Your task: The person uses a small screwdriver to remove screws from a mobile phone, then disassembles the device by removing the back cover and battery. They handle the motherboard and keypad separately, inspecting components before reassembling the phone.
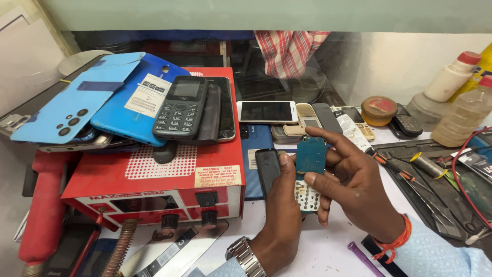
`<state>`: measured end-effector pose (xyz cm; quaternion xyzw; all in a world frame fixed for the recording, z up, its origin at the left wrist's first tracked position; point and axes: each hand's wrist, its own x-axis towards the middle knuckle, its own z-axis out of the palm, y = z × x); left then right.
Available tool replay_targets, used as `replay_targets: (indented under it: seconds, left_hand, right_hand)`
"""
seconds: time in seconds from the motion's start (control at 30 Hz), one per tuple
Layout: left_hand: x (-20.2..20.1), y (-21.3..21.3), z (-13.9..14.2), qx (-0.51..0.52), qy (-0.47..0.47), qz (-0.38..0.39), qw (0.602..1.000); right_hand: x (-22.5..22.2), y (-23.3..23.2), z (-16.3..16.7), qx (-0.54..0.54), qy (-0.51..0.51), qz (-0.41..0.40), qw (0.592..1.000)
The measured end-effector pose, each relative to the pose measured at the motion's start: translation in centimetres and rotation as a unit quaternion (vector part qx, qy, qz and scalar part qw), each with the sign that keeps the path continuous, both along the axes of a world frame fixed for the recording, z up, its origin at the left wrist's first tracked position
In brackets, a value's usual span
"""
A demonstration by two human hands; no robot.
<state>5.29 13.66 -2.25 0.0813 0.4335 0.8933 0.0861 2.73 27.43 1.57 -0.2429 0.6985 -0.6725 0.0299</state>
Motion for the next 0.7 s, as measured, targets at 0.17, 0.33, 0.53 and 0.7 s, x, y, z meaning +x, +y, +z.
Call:
replay_targets:
  seconds: [0.17, 0.33, 0.53, 0.7]
  left_hand:
    - [0.18, -0.02, -0.17, 0.003, 0.029, 0.005, 1.000]
    - [0.20, -0.03, -0.16, -0.008, 0.015, 0.004, 1.000]
    - [-0.19, 0.04, 0.05, -0.036, 0.011, -0.008, 0.999]
    - [-0.08, -0.17, 0.25, -0.027, -0.008, -0.003, 1.000]
  right_hand:
    - [-0.08, -0.17, 0.16, -0.012, -0.022, -0.020, 0.999]
    - [-0.12, -0.25, 0.42, 0.002, -0.044, -0.055, 0.998]
    - [0.06, 0.01, 0.59, -0.016, 0.035, 0.057, 0.998]
    - [0.11, -0.04, 0.96, 0.006, 0.003, 0.034, 0.999]
